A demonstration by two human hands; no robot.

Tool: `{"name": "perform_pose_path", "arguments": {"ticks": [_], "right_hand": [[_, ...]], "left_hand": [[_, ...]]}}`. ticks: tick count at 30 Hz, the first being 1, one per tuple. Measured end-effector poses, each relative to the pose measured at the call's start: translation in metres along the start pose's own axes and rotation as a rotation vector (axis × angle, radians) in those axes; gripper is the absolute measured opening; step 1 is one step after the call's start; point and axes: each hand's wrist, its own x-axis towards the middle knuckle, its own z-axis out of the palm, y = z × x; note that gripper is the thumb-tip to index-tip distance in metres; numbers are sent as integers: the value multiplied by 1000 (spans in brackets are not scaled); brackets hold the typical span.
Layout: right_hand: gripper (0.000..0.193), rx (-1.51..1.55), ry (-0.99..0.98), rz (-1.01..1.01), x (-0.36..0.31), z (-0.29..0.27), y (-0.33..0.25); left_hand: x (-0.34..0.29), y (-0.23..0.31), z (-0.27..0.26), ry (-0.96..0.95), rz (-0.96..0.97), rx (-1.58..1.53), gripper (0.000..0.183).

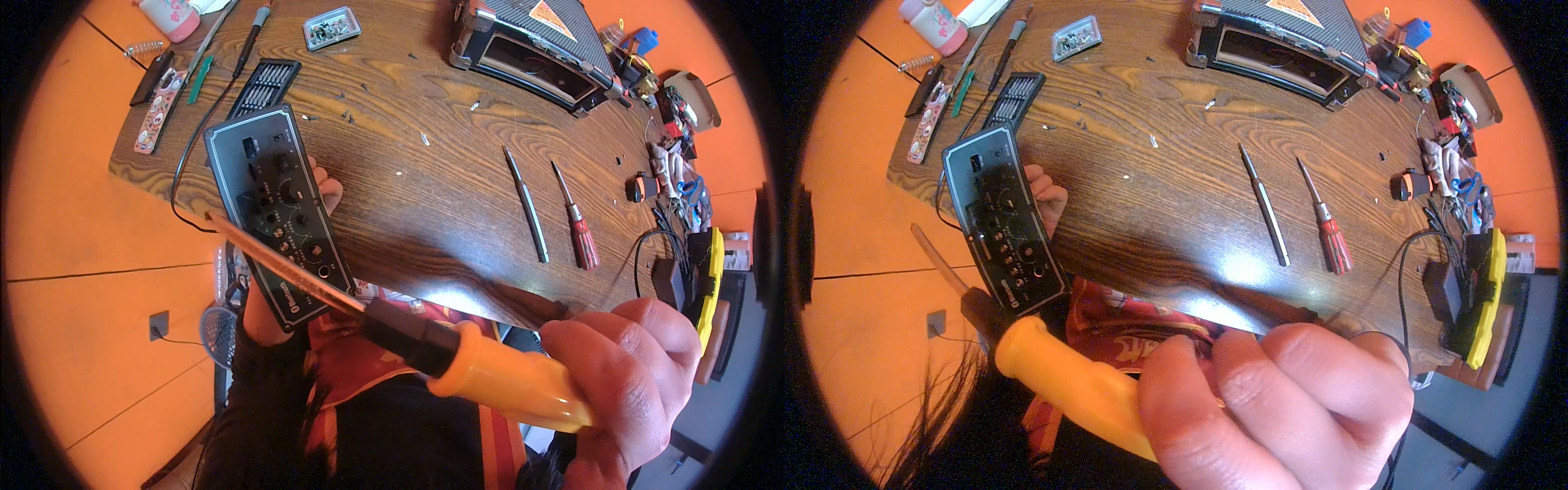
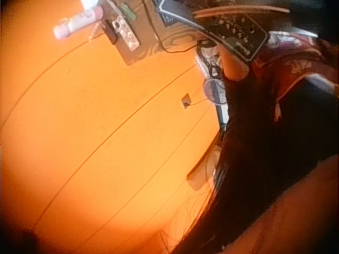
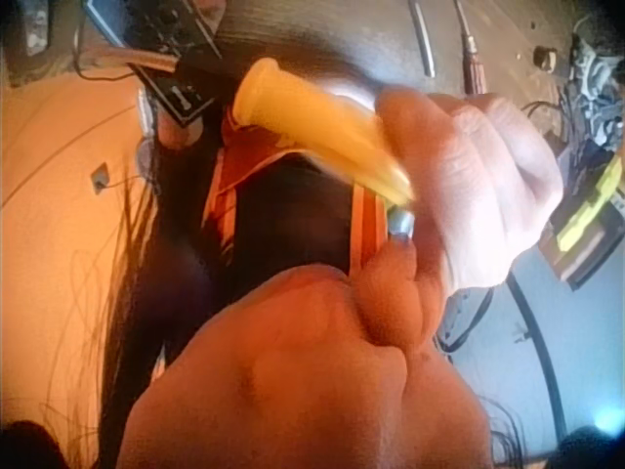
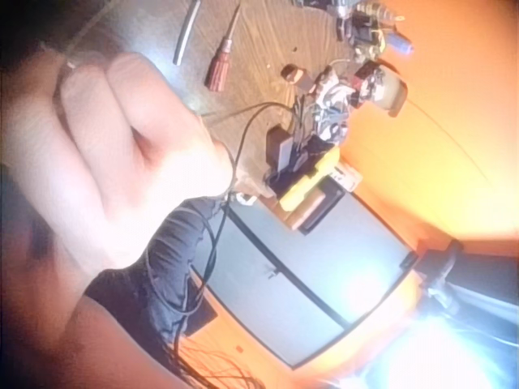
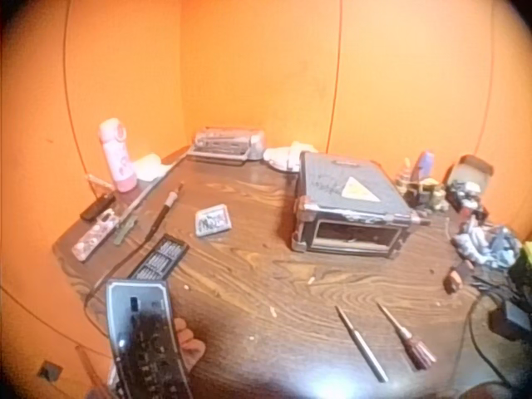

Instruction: The person assembles a small black electronic device by inserting screws and tightening them with a yellow-handled screwdriver. They then place the device into a larger black case and secure it with additional screws using a black-handled screwdriver.

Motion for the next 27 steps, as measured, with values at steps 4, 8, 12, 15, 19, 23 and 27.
{"name": "perform_pose_path", "arguments": {"ticks": [4, 8, 12, 15, 19, 23, 27], "right_hand": [[42, 40, 93, -54, 6, 7, -4], [25, 100, 247, -38, 8, 22, -6], [18, 128, 287, -284, 27, 46, 24], [20, 31, 365, -492, 59, 66, 64], [13, 615, 220, -149, 85, 101, 84], [11, 1006, 135, 74, 99, 119, 84], [12, 1106, 191, 181, 110, 127, 89]], "left_hand": [[-2, -5, 4, 105, 88, -2, 22], [5, -9, 9, 24, 69, -18, 24], [1, -18, 21, 178, 295, -393, 26], [-2, -11, 29, 202, 166, 9, 29], [-2, -8, 28, 133, 212, 30, 26], [-1, -7, 24, 43, 205, -13, 30], [-2, -6, 19, 11, 200, -21, 29]]}}
